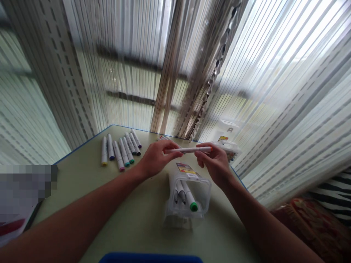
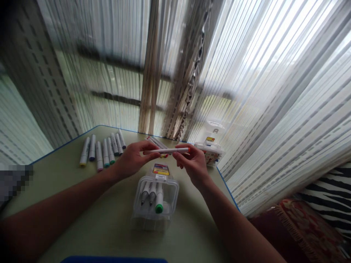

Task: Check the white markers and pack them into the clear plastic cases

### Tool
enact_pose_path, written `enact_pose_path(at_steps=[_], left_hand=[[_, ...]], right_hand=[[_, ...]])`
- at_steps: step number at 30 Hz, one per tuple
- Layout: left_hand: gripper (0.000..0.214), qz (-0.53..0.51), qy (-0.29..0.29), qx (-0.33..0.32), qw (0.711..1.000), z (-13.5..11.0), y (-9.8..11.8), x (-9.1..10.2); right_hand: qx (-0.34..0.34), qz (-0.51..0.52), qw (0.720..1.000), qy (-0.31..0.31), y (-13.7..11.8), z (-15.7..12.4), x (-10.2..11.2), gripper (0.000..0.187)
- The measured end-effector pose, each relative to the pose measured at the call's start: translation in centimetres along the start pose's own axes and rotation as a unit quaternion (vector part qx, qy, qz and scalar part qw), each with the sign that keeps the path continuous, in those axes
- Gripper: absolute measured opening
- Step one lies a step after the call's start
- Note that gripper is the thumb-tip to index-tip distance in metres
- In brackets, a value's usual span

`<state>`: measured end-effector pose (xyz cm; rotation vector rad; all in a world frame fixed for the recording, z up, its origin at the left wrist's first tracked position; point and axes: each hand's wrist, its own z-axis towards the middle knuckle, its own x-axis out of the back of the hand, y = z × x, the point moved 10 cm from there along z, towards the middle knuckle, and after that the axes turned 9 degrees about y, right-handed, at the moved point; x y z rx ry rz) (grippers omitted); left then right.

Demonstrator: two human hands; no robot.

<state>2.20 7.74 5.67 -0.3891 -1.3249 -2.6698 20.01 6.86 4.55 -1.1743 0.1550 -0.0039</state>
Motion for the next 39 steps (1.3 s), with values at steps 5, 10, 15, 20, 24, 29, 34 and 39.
enact_pose_path(at_steps=[5,10,15,20,24,29,34,39], left_hand=[[0.031,-0.186,0.016,0.070,0.980,0.1,0.6,0.2],[0.032,-0.259,0.007,0.090,0.962,-0.3,1.4,-0.5],[0.028,-0.269,0.002,0.091,0.959,-0.4,1.5,-0.6],[0.030,-0.273,0.010,0.090,0.958,-0.2,1.0,-0.4],[0.030,-0.241,-0.002,0.095,0.966,0.1,-0.2,-0.3],[0.031,-0.120,-0.034,0.077,0.989,0.3,-1.7,-0.2],[0.024,0.081,-0.035,-0.017,0.996,0.2,-0.8,0.0],[0.020,0.146,-0.015,-0.042,0.988,0.2,-0.1,0.1]], right_hand=[[-0.108,0.030,0.991,-0.069,2.8,0.2,-0.6,0.027],[-0.134,0.026,0.986,-0.097,3.7,-0.3,-1.0,0.028],[-0.138,0.031,0.986,-0.088,3.9,-0.2,-0.7,0.029],[-0.135,0.023,0.987,-0.081,3.8,-0.1,-0.7,0.029],[-0.123,0.020,0.991,-0.057,3.3,0.1,-0.5,0.030],[-0.087,0.041,0.995,-0.038,2.1,0.4,-0.3,0.030],[-0.038,0.010,0.998,-0.053,0.5,-0.1,-1.0,0.030],[-0.016,0.028,0.995,-0.095,-0.7,-1.0,-2.5,0.028]])
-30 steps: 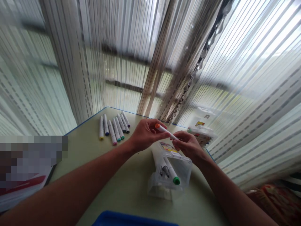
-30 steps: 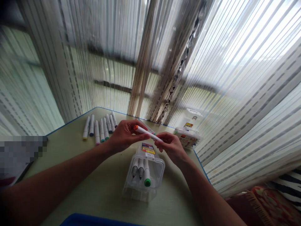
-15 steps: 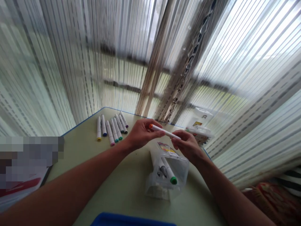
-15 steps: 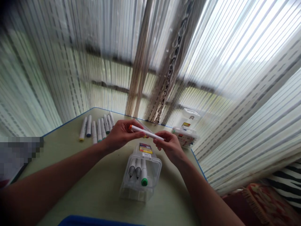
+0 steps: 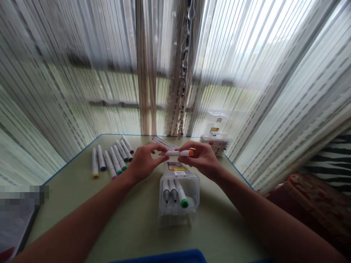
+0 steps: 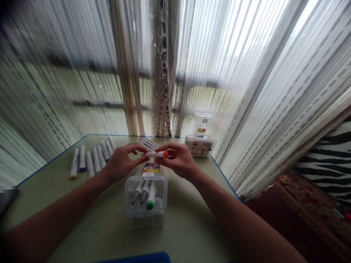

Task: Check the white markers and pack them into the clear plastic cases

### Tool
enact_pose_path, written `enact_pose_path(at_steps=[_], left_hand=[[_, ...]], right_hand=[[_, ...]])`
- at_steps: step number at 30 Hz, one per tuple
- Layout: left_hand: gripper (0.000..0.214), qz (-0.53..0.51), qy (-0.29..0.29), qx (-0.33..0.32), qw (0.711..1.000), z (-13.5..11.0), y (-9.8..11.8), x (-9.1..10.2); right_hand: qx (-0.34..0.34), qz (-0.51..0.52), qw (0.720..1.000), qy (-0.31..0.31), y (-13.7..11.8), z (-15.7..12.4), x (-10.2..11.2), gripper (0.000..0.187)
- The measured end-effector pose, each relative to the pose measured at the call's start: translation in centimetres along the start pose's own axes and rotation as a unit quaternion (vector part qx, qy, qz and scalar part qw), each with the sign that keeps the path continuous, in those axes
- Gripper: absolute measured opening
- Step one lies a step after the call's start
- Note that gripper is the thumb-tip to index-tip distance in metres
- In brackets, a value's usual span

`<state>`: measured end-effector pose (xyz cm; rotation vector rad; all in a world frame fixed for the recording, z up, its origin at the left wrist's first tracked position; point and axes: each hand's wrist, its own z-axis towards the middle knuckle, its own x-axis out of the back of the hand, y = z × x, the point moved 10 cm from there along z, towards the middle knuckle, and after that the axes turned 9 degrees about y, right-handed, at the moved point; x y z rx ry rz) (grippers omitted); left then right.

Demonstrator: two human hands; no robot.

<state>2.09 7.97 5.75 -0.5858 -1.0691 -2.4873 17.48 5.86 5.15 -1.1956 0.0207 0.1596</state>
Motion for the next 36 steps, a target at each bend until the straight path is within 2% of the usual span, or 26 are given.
enact_pose_path(at_steps=[3,10,17,23,30,36], left_hand=[[0.020,-0.001,-0.009,0.004,1.000,0.0,0.0,-0.2],[0.021,0.005,-0.008,-0.004,1.000,-0.1,0.2,-0.2],[0.020,0.002,-0.003,-0.008,1.000,-0.2,0.5,-0.1],[0.020,-0.033,0.012,-0.037,0.999,-0.2,1.7,0.4],[0.025,-0.057,-0.008,-0.062,0.996,-0.2,2.7,0.1],[0.032,-0.080,-0.029,-0.045,0.995,-0.2,1.7,-0.5]], right_hand=[[0.014,0.009,1.000,-0.017,-0.3,-0.1,-0.4,0.029],[0.009,0.000,1.000,-0.011,-0.4,0.0,-0.3,0.032],[0.008,-0.036,0.998,0.045,-0.3,0.3,1.1,0.033],[0.021,-0.033,0.996,0.079,-0.4,0.6,2.0,0.029],[0.036,-0.048,0.993,0.102,0.0,0.8,3.2,0.021],[0.058,-0.111,0.988,0.088,-0.4,0.5,3.1,0.022]])
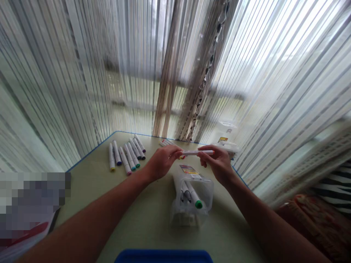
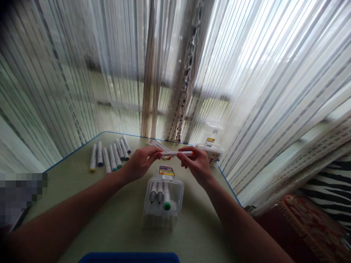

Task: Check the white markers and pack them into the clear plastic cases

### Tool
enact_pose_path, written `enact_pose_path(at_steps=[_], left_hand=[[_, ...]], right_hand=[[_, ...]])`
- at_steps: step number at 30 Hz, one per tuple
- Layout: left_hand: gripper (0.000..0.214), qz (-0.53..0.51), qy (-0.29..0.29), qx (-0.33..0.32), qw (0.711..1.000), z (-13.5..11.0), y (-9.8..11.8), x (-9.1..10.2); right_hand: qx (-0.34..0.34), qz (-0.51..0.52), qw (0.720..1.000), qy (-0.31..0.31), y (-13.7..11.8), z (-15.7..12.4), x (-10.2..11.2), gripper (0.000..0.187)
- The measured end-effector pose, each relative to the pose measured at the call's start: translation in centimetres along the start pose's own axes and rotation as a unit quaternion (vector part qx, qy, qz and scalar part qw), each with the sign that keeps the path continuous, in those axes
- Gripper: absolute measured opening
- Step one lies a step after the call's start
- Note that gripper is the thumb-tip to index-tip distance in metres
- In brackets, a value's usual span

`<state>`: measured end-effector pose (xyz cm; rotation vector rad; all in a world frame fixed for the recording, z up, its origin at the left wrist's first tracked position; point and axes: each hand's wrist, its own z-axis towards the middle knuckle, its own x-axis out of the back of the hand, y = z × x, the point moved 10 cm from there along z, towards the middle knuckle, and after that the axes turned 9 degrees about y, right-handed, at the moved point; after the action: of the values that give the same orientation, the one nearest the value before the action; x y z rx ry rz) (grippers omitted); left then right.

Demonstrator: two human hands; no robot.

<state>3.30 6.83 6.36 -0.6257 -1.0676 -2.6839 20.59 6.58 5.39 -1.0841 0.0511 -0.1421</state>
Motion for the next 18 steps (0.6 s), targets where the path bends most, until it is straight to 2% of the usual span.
enact_pose_path(at_steps=[5,12,16,18], left_hand=[[0.035,-0.070,-0.002,0.051,0.996,0.0,-1.3,-0.3],[0.031,-0.161,0.034,0.094,0.982,0.0,-2.2,0.0],[0.031,-0.212,0.069,0.129,0.966,0.1,-2.6,0.7],[0.031,-0.239,0.082,0.149,0.956,0.1,-2.9,0.9]], right_hand=[[0.011,-0.011,1.000,-0.018,-1.0,-0.5,-0.6,0.025],[0.027,-0.053,0.998,0.009,-2.6,-0.7,-0.3,0.025],[0.080,-0.108,0.990,0.038,-4.6,-0.8,0.7,0.030],[0.131,-0.173,0.975,0.052,-6.3,-1.2,1.1,0.030]])
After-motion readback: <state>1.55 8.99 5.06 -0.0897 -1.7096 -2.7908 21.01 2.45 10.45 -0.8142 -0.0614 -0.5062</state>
